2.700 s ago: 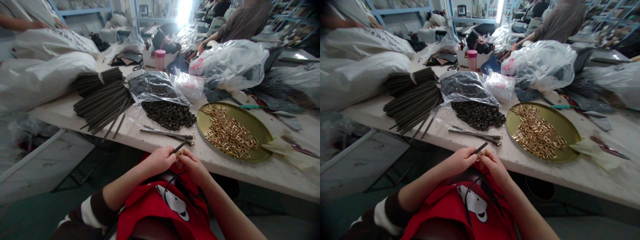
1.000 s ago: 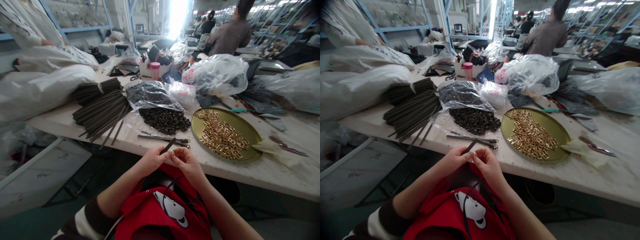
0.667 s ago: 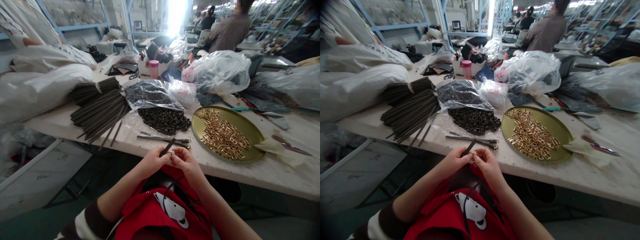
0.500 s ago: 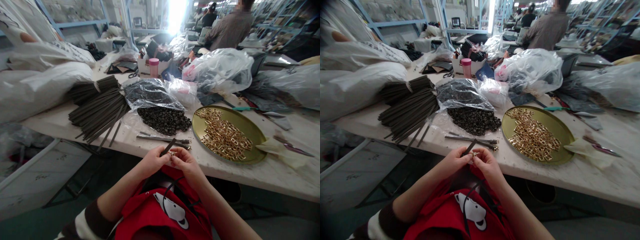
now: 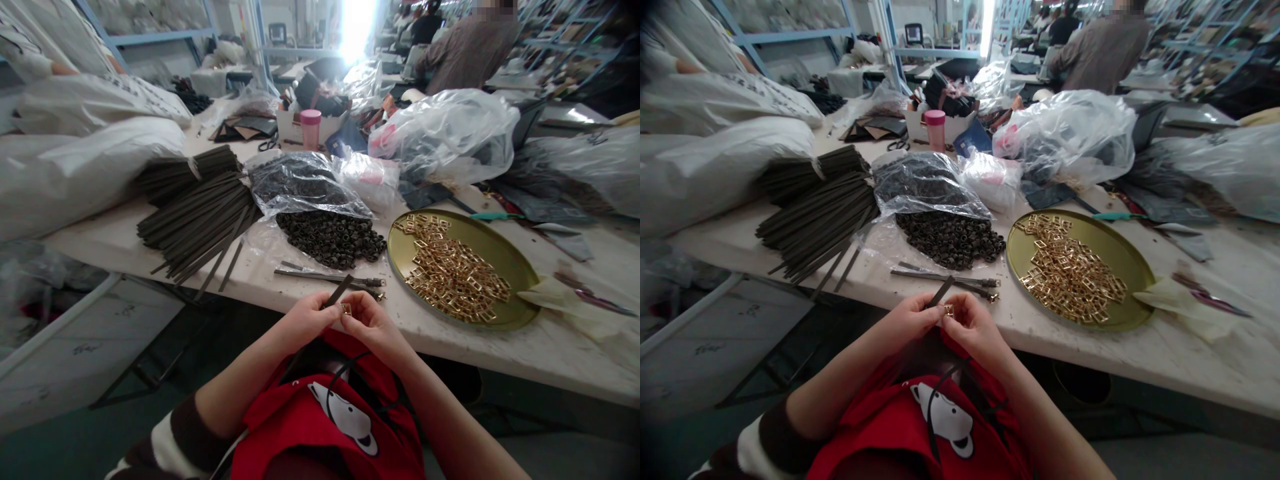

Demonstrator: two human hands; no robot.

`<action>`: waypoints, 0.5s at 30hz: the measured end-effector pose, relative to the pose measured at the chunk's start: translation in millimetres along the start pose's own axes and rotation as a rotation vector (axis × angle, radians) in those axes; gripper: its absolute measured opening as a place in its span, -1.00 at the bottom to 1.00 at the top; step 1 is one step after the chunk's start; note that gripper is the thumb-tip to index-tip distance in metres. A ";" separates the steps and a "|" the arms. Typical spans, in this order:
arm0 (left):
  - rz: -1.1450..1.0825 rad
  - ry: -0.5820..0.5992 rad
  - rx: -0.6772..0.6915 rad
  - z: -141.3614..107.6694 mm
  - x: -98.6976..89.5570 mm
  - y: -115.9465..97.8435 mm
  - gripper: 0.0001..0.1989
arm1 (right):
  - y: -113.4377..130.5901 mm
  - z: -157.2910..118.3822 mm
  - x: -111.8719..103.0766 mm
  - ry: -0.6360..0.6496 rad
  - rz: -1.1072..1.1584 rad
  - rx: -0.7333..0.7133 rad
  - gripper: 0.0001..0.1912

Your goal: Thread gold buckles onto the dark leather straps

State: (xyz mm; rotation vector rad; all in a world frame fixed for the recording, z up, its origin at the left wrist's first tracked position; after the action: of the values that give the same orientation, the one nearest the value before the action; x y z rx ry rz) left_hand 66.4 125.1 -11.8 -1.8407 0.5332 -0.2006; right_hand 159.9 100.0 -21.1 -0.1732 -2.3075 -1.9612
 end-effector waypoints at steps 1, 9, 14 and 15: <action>0.044 -0.018 0.045 -0.9 -2.0 -4.7 -0.77 | -0.6 0.1 -1.0 -0.009 -0.015 -0.004 -0.81; 0.436 -0.071 0.328 -19.0 -0.4 -35.0 -0.78 | -11.1 -11.2 4.7 0.101 0.167 0.140 -0.70; 0.641 -0.108 0.524 -31.2 6.5 -47.0 -0.80 | -15.1 -14.9 1.3 0.045 0.517 0.313 -0.76; 0.695 -0.118 0.561 -33.5 8.0 -47.5 -0.79 | -15.9 -16.1 2.3 0.033 0.559 0.349 -0.82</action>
State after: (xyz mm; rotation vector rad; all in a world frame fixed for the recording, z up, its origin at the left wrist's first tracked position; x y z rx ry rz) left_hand 72.6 104.4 42.8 -1.0419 0.8951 0.2123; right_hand 155.3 81.6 -33.7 -0.6607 -2.2129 -1.2703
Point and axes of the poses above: each hand's wrist, its own z-axis towards the middle knuckle, its own x-axis out of the palm, y = z × x, the point moved 8 cm from there along z, towards the middle knuckle, and after that the axes turned 8 degrees about -y, right-handed, at the moved point
